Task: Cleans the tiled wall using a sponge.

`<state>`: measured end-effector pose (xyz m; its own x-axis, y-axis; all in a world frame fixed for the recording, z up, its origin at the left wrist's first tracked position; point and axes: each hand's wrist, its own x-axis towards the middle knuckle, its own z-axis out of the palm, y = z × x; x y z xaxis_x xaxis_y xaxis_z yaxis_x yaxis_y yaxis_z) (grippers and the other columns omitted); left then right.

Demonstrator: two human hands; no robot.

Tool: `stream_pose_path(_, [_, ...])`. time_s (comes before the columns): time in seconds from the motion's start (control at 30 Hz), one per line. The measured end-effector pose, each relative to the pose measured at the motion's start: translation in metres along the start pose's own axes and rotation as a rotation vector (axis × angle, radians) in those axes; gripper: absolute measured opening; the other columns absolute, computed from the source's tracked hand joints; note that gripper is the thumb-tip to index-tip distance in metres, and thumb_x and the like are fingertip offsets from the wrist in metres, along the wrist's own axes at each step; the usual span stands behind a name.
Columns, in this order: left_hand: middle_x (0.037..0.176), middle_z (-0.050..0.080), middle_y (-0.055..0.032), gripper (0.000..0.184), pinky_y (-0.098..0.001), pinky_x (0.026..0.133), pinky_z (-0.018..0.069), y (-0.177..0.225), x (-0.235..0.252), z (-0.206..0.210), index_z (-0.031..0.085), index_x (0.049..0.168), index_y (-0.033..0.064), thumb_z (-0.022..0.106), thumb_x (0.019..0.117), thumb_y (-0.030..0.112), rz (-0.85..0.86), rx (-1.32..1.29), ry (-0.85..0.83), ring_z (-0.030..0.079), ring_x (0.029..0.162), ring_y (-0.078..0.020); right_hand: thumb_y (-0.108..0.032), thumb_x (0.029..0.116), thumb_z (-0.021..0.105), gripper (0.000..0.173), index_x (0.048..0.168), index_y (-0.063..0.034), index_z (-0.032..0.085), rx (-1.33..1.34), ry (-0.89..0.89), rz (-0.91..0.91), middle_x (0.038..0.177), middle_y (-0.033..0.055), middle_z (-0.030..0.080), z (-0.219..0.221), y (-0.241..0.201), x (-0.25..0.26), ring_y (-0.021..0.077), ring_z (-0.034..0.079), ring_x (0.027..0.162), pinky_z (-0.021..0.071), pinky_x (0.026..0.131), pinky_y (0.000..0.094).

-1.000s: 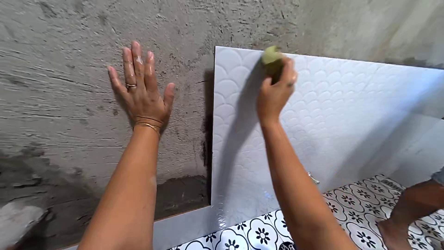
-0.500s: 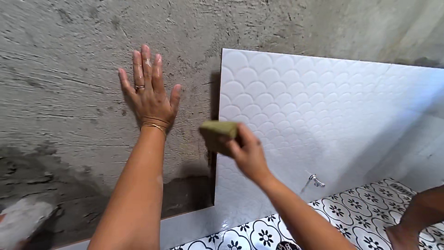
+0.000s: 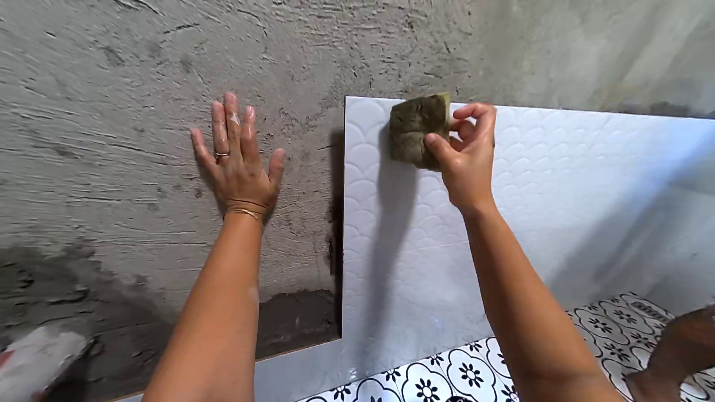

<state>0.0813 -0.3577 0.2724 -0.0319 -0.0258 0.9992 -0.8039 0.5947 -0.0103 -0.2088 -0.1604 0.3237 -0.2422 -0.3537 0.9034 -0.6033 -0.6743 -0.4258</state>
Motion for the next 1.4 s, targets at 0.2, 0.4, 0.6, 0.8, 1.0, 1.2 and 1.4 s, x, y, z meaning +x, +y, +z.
stream_pose_path(0.2, [0.166,0.032,-0.0135,0.072,-0.0651,0.122,0.0090,0.000,0.000,0.002,0.037,0.158,0.0145,0.030,0.1039,0.061,0.024,0.002,0.037,0.026,0.155,-0.0329,0.001,0.0940,0.054,0.022,0.103,0.0000,0.074,-0.615,0.231,-0.357,0.116,0.0237,0.061,0.011,0.010,0.015,0.0304,0.059,0.113,0.0488,0.098,0.0334])
stream_pose_path(0.4, [0.167,0.031,-0.0126,0.072,-0.0649,0.122,0.0083,0.000,0.000,0.001,0.036,0.159,0.0155,0.029,0.1037,0.061,0.012,0.023,0.012,0.025,0.155,-0.0322,-0.052,0.0944,0.064,0.056,0.120,-0.0023,0.069,-0.927,0.232,-0.251,0.136,0.0288,0.056,0.027,0.007,0.010,0.0435,0.056,0.123,0.0451,0.093,0.0576])
stream_pose_path(0.6, [0.167,0.030,-0.0124,0.071,-0.0650,0.122,0.0070,0.000,0.000,0.000,0.036,0.159,0.0163,0.028,0.1041,0.060,0.017,0.030,0.008,0.024,0.156,-0.0325,-0.035,0.0894,0.071,0.044,0.118,-0.0015,0.067,-0.929,0.226,-0.206,0.139,0.0289,0.054,0.026,0.012,0.018,0.0447,0.054,0.125,0.0478,0.092,0.0544])
stream_pose_path(0.8, [0.166,0.032,-0.0130,0.071,-0.0651,0.121,0.0079,-0.001,0.000,0.002,0.038,0.158,0.0155,0.027,0.1044,0.060,0.038,0.029,0.045,0.026,0.155,-0.0328,-0.013,0.0927,0.065,0.015,0.097,-0.0020,0.074,-0.730,0.379,-0.443,0.134,0.0332,0.056,0.033,0.035,0.022,0.0460,0.051,0.130,0.0426,0.109,0.0492])
stream_pose_path(1.0, [0.167,0.030,-0.0133,0.073,-0.0646,0.122,0.0064,0.000,0.000,-0.001,0.037,0.159,0.0143,0.026,0.1038,0.061,0.022,0.007,0.007,0.024,0.156,-0.0332,-0.006,0.0937,0.065,0.011,0.096,-0.0015,0.075,-0.568,0.067,-0.544,0.125,0.0262,0.066,0.102,0.027,-0.056,0.0400,0.060,0.124,0.0467,0.107,0.0513])
stream_pose_path(1.2, [0.166,0.031,-0.0140,0.071,-0.0650,0.122,0.0085,-0.001,0.001,0.000,0.038,0.157,0.0137,0.029,0.1044,0.059,0.031,0.016,0.020,0.025,0.155,-0.0333,-0.008,0.0914,0.068,0.007,0.087,-0.0058,0.074,-0.375,-0.286,-0.613,0.124,0.0187,0.070,0.098,0.011,-0.121,0.0322,0.066,0.119,0.0539,0.100,0.0466])
stream_pose_path(1.4, [0.167,0.029,-0.0115,0.069,-0.0642,0.122,0.0069,-0.001,0.000,0.002,0.037,0.158,0.0163,0.029,0.1044,0.059,0.015,0.015,0.015,0.023,0.156,-0.0315,-0.023,0.0960,0.064,0.025,0.104,-0.0015,0.076,-0.639,0.357,-0.200,0.134,0.0291,0.056,-0.017,0.025,-0.016,0.0360,0.050,0.132,0.0397,0.113,0.0400])
